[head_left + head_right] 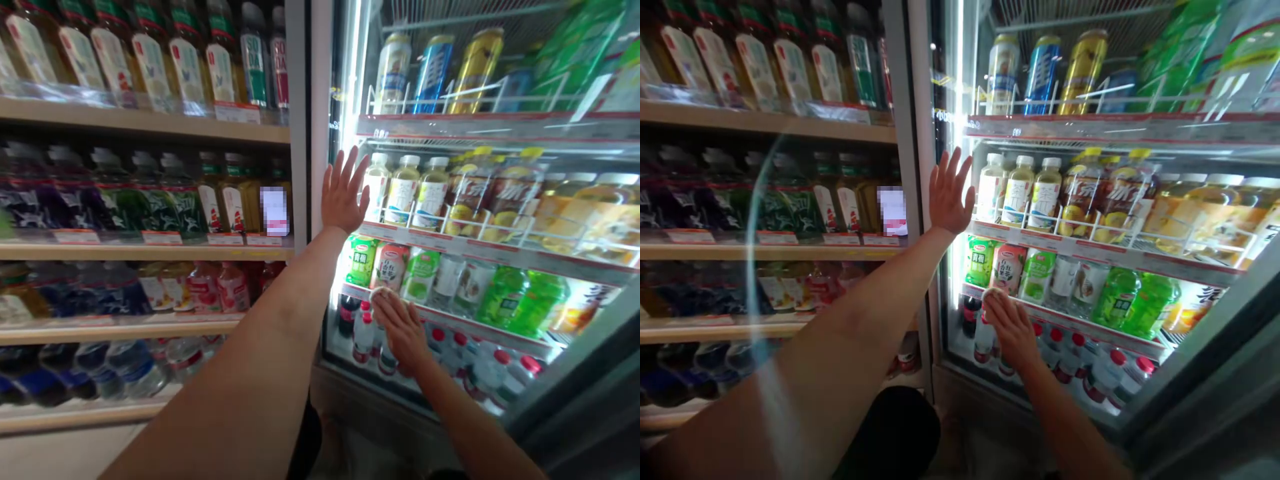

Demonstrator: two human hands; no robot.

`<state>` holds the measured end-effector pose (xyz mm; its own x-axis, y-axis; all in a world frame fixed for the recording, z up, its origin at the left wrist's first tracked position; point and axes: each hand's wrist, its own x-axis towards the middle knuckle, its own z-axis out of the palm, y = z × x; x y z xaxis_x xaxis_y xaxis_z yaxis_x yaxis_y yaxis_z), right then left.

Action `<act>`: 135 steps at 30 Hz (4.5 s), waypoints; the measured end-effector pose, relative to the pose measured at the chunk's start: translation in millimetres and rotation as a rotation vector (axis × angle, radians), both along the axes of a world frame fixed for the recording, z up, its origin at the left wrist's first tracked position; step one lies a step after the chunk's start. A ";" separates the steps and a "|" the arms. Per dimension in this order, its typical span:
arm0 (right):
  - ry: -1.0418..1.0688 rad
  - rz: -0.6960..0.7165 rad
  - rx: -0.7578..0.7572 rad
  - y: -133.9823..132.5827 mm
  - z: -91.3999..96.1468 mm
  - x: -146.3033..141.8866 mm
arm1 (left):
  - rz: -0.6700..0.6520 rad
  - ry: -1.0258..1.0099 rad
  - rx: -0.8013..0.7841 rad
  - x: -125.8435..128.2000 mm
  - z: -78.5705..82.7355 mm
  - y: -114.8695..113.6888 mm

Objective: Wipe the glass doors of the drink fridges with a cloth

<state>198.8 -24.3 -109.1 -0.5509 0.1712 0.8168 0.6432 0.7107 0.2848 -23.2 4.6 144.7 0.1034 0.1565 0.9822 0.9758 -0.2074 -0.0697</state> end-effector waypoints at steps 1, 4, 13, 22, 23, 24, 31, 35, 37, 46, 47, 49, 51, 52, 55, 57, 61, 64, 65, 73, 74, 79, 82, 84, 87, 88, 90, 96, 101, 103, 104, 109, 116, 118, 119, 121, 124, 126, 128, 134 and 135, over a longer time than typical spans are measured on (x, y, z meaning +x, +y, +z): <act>0.025 -0.029 -0.014 -0.8 -4.2 11.3 | -0.007 -0.006 -0.011 0.1 0.3 -0.2; 0.107 -0.116 -0.041 -1.5 -18.7 47.5 | -0.018 -0.016 -0.033 0.6 1.1 -1.4; 0.339 -0.437 0.106 15.6 -54.9 160.4 | -0.068 -0.025 -0.003 -0.7 1.3 0.9; 0.635 -0.503 -0.045 10.5 -82.7 203.5 | -0.111 -0.055 -0.015 -1.1 3.7 0.8; 0.661 -0.491 -0.059 10.1 -86.6 204.9 | -0.115 -0.055 -0.018 -0.8 3.9 0.2; 0.683 -0.479 -0.072 9.9 -90.2 206.0 | -0.117 -0.055 -0.019 -0.6 4.0 -0.1; 0.761 -0.358 -0.116 10.0 -95.4 187.2 | -0.097 -0.036 0.026 -2.0 2.1 4.6; 0.645 -0.268 -0.053 10.3 -87.2 152.5 | -0.085 -0.020 0.024 -2.6 1.2 5.6; 0.609 -0.250 -0.030 10.4 -82.7 134.7 | -0.088 -0.019 0.014 -1.9 1.2 4.2; 0.318 -0.126 -0.060 2.2 -79.6 58.7 | -0.064 -0.025 -0.032 -1.1 0.8 2.1; 0.296 -0.117 -0.060 1.4 -80.9 48.9 | -0.069 -0.022 -0.028 -1.1 0.6 2.3; 0.289 -0.110 -0.054 -0.1 -83.1 29.2 | -0.095 -0.020 -0.017 -0.8 0.4 2.0; 0.276 -0.109 -0.069 -1.8 -84.4 9.6 | -0.114 -0.022 -0.009 0.0 0.3 0.8; 0.258 -0.104 -0.086 -2.7 -84.8 -0.3 | -0.115 -0.024 -0.008 0.4 0.3 0.1; 0.197 -0.071 -0.137 -5.1 -86.7 -30.7 | -0.112 -0.031 -0.013 1.0 0.4 -1.4; 0.157 -0.022 -0.147 -4.9 -89.1 -51.7 | -0.127 -0.034 -0.024 0.6 0.8 -1.6; -0.063 0.144 -0.177 -0.4 -95.1 -90.4 | -0.097 -0.042 -0.069 0.4 2.2 -2.4; -0.225 0.252 -0.213 3.0 -96.9 -109.9 | -0.043 -0.044 -0.075 1.3 2.9 -4.9; -0.253 0.271 -0.221 3.7 -96.8 -113.3 | -0.036 -0.042 -0.074 1.6 2.9 -5.8; -0.380 0.298 -0.278 8.7 -104.1 -79.1 | -0.037 -0.043 -0.065 2.2 3.4 -8.7; -0.389 0.288 -0.275 10.0 -106.6 -69.0 | -0.042 -0.046 -0.065 2.1 3.4 -8.4; -0.410 0.259 -0.181 15.9 -110.0 -5.5 | -0.063 -0.054 -0.049 0.7 3.3 -4.9; -0.413 0.247 -0.147 15.5 -103.5 42.5 | -0.123 -0.088 -0.063 -0.5 3.5 -2.3; -0.426 0.231 -0.154 13.3 -99.2 76.8 | -0.124 -0.090 -0.055 -1.3 3.7 -0.8; -0.489 0.181 -0.165 9.4 -97.5 127.3 | -0.092 -0.065 -0.029 -2.3 3.8 0.5; -0.507 0.157 -0.166 8.3 -98.5 143.1 | -0.103 -0.064 -0.025 -2.4 3.8 0.6; -0.525 0.119 -0.176 6.8 -102.5 173.1 | -0.142 -0.075 -0.025 -2.2 3.9 0.3; -0.504 0.087 -0.353 5.4 -119.4 249.8 | -0.068 -0.065 -0.029 -1.2 4.4 -1.1; -0.514 0.034 -0.281 5.8 -140.6 278.7 | -0.102 -0.066 -0.012 -2.6 3.4 1.8; -0.493 0.038 -0.169 6.2 -150.1 275.1 | -0.092 -0.062 0.000 -3.1 3.3 3.2; -0.476 0.045 -0.117 6.7 -154.2 270.2 | -0.082 -0.059 0.003 -3.2 3.5 3.5; -0.477 0.154 0.000 15.5 -158.3 223.4 | -0.131 -0.054 0.007 -2.2 4.0 1.4; -0.597 0.281 -0.088 25.5 -134.2 120.0 | -0.066 0.014 0.091 -3.9 0.7 2.7; -0.586 0.287 -0.017 26.6 -129.5 85.2 | -0.072 0.015 0.101 -3.6 0.1 2.4; -0.556 0.297 0.014 27.2 -127.3 68.2 | -0.073 0.015 0.105 -3.2 0.0 2.0; -0.486 0.340 0.072 29.0 -121.1 37.2 | -0.069 0.012 0.106 -2.6 -0.1 1.1; -0.451 0.372 0.117 31.2 -100.5 2.9 | -0.073 -0.002 0.081 -2.2 -0.2 0.2; -0.486 0.360 0.123 31.2 -77.4 -9.8 | -0.083 -0.008 0.064 -2.3 -0.1 -0.1; -0.501 0.336 0.136 29.8 -49.3 -14.8 | -0.091 -0.012 0.054 -2.4 0.2 -0.4; -0.428 0.184 0.186 20.4 42.8 10.5 | -0.198 -0.078 0.002 -2.0 2.3 -1.2; -0.404 0.136 0.189 18.8 59.3 19.8 | -0.219 -0.086 -0.003 -2.0 2.7 -1.2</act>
<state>218.6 -5.5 -49.7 -0.8383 -0.0560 0.5423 0.3587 0.6924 0.6260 -25.2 3.4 147.4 0.0509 0.1427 0.9885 0.9096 -0.4153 0.0131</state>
